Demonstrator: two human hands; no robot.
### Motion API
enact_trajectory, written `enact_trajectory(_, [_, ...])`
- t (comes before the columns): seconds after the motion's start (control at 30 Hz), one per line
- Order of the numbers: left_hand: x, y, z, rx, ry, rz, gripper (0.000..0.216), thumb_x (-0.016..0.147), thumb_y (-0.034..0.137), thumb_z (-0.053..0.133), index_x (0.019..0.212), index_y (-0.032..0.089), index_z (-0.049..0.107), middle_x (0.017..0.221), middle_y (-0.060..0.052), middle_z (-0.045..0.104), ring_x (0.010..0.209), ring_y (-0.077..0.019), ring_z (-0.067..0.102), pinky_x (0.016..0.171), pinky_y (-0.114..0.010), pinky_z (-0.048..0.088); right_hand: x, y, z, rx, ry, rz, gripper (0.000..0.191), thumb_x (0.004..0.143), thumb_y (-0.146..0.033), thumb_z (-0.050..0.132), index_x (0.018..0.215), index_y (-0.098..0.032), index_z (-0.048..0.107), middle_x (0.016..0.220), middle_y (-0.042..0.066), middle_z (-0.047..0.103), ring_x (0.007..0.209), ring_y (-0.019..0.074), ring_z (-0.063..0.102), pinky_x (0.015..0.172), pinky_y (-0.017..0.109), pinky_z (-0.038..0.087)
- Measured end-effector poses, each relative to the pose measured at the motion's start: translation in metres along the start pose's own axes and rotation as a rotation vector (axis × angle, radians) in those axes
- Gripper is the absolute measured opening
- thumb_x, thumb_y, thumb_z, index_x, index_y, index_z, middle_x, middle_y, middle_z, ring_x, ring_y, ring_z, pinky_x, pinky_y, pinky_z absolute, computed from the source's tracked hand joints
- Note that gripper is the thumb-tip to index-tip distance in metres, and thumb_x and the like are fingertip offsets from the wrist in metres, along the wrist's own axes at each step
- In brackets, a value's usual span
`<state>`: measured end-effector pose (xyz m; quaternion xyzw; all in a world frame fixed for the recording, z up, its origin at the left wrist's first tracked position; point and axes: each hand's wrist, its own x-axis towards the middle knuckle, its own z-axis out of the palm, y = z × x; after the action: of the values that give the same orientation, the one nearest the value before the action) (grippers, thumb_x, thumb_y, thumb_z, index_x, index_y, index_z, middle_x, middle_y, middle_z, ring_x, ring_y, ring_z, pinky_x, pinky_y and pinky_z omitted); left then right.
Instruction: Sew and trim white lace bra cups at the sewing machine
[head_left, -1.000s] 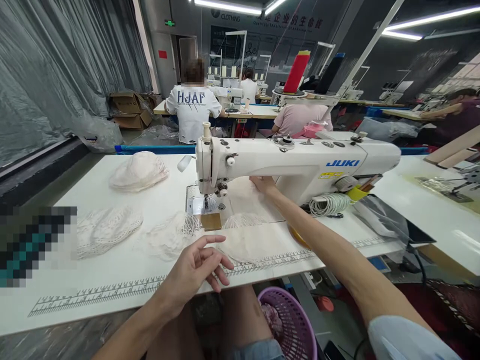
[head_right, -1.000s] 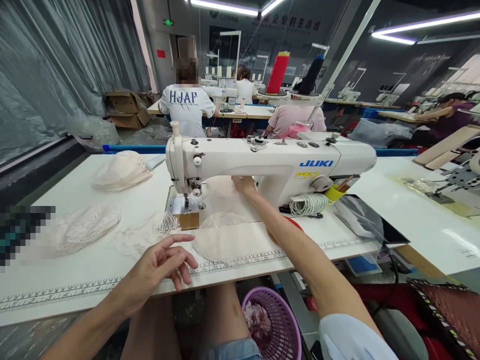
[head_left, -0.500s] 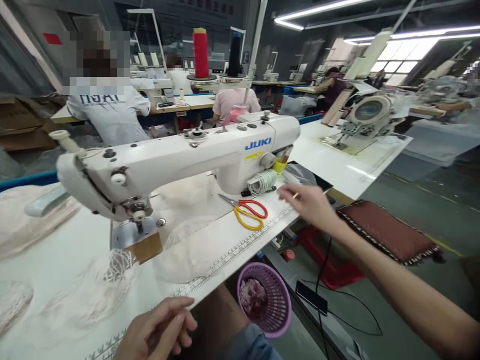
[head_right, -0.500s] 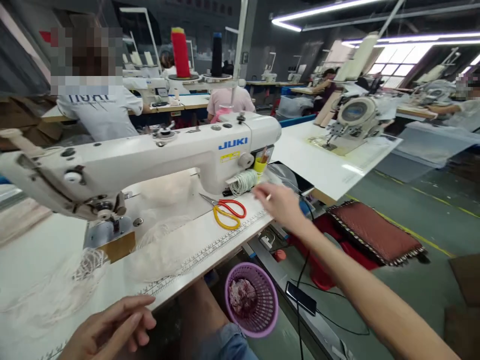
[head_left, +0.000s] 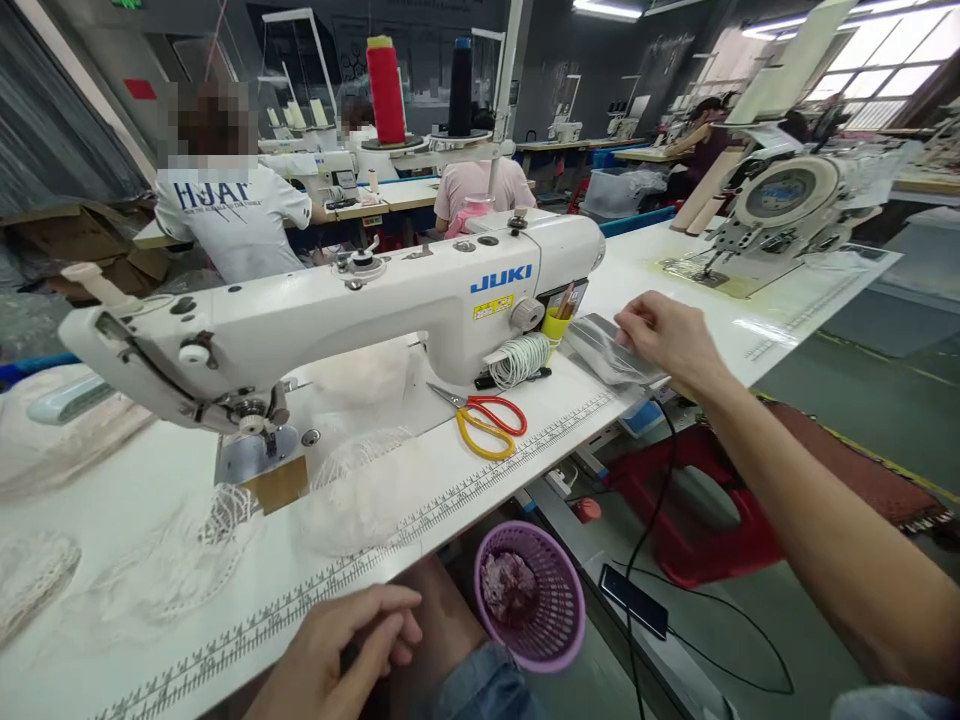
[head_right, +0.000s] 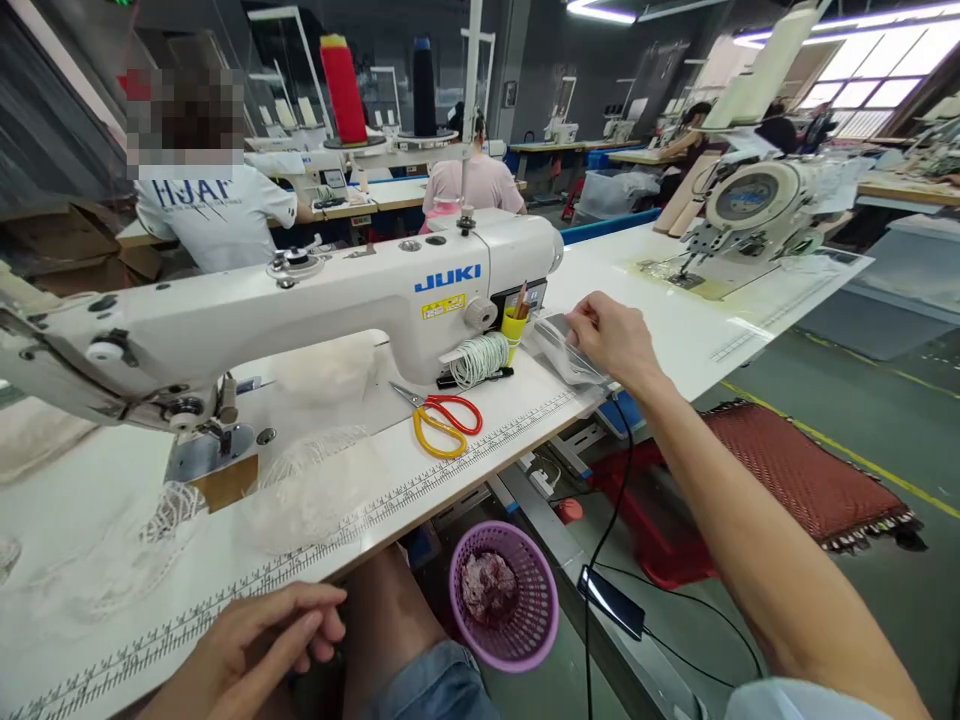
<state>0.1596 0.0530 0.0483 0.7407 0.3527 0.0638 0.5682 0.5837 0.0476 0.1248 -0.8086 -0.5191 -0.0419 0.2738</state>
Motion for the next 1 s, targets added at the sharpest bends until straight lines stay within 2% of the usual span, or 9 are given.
enact_trajectory(0.07, [0.008, 0.011, 0.003, -0.006, 0.067, 0.027, 0.029, 0.091, 0.036, 0.039, 0.105, 0.023, 0.060, 0.097, -0.005, 0.065, 0.086, -0.0149, 0.062, 0.076, -0.023, 0.051, -0.032, -0.030, -0.018, 0.033, -0.126, -0.096, 0.020, 0.089, -0.035, 0.046, 0.076, -0.020, 0.051, 0.059, 0.000, 0.058, 0.050, 0.0105, 0.043, 0.053, 0.024, 0.034])
enact_trajectory(0.2, [0.034, 0.036, 0.007, -0.023, 0.181, 0.244, 0.043, 0.082, 0.029, 0.057, 0.124, 0.024, 0.048, 0.126, -0.006, 0.051, 0.109, -0.0184, 0.052, 0.096, -0.031, 0.041, -0.087, -0.102, -0.035, 0.279, -0.757, -0.486, 0.025, 0.092, -0.036, 0.040, 0.080, -0.020, 0.054, 0.060, -0.001, 0.057, 0.052, 0.0113, 0.048, 0.049, 0.022, 0.035])
enact_trajectory(0.27, [0.041, 0.045, 0.008, -0.096, 0.153, 0.337, 0.071, 0.069, 0.028, 0.072, 0.132, 0.023, 0.039, 0.133, -0.007, 0.045, 0.119, -0.0216, 0.043, 0.102, -0.033, 0.035, -0.101, -0.133, -0.029, 0.361, -0.896, -0.556, 0.023, 0.092, -0.035, 0.041, 0.081, -0.020, 0.054, 0.063, -0.001, 0.057, 0.055, 0.0113, 0.051, 0.052, 0.021, 0.038])
enact_trajectory(0.33, [0.037, 0.047, 0.006, -0.207, 0.035, 0.359, 0.079, 0.061, 0.027, 0.078, 0.131, 0.021, 0.042, 0.120, -0.007, 0.055, 0.110, -0.0219, 0.050, 0.095, -0.031, 0.040, -0.108, -0.154, -0.016, 0.450, -0.983, -0.541, 0.021, 0.093, -0.033, 0.039, 0.083, -0.019, 0.052, 0.058, -0.003, 0.055, 0.050, 0.0095, 0.049, 0.050, 0.019, 0.037])
enact_trajectory(0.4, [0.024, 0.041, 0.002, -0.299, -0.052, 0.293, 0.058, 0.066, 0.028, 0.074, 0.119, 0.017, 0.055, 0.097, -0.006, 0.064, 0.088, -0.0177, 0.058, 0.079, -0.026, 0.047, -0.111, -0.169, 0.001, 0.522, -1.021, -0.493, 0.019, 0.093, -0.032, 0.038, 0.082, -0.019, 0.048, 0.056, -0.005, 0.053, 0.044, 0.0077, 0.047, 0.046, 0.018, 0.036])
enact_trajectory(0.47, [0.005, 0.028, -0.003, -0.333, -0.005, 0.181, 0.032, 0.074, 0.030, 0.066, 0.101, 0.013, 0.066, 0.077, -0.004, 0.063, 0.068, -0.0121, 0.057, 0.063, -0.020, 0.046, -0.113, -0.181, 0.019, 0.549, -1.009, -0.471, 0.019, 0.093, -0.032, 0.039, 0.079, -0.020, 0.044, 0.058, -0.004, 0.055, 0.044, 0.0075, 0.048, 0.045, 0.018, 0.036])
enact_trajectory(0.6, [-0.034, -0.005, -0.018, -0.367, 0.151, 0.008, 0.029, 0.082, 0.033, 0.055, 0.098, 0.011, 0.065, 0.051, 0.003, 0.051, 0.045, -0.0062, 0.045, 0.045, -0.015, 0.036, -0.123, -0.202, 0.051, 0.546, -1.024, -0.496, 0.022, 0.093, -0.037, 0.038, 0.080, -0.020, 0.044, 0.057, -0.004, 0.055, 0.045, 0.0085, 0.048, 0.045, 0.019, 0.036])
enact_trajectory(0.87, [-0.095, -0.042, -0.035, -0.459, 0.293, -0.100, 0.028, 0.081, 0.039, 0.053, 0.084, 0.012, 0.058, 0.046, 0.004, 0.050, 0.037, -0.0052, 0.042, 0.040, -0.014, 0.033, -0.164, -0.228, 0.102, 0.441, -0.840, -0.648, 0.023, 0.090, -0.042, 0.042, 0.081, -0.024, 0.053, 0.062, 0.000, 0.058, 0.055, 0.0151, 0.053, 0.048, 0.022, 0.042])
enact_trajectory(1.0, [-0.124, -0.050, -0.056, -0.416, 0.334, -0.162, 0.027, 0.081, 0.039, 0.053, 0.079, 0.013, 0.054, 0.046, 0.004, 0.051, 0.036, -0.0056, 0.041, 0.040, -0.015, 0.033, -0.184, -0.247, 0.109, 0.448, -0.862, -0.671, 0.020, 0.090, -0.040, 0.043, 0.092, -0.027, 0.057, 0.068, 0.001, 0.063, 0.061, 0.0160, 0.059, 0.055, 0.022, 0.049])
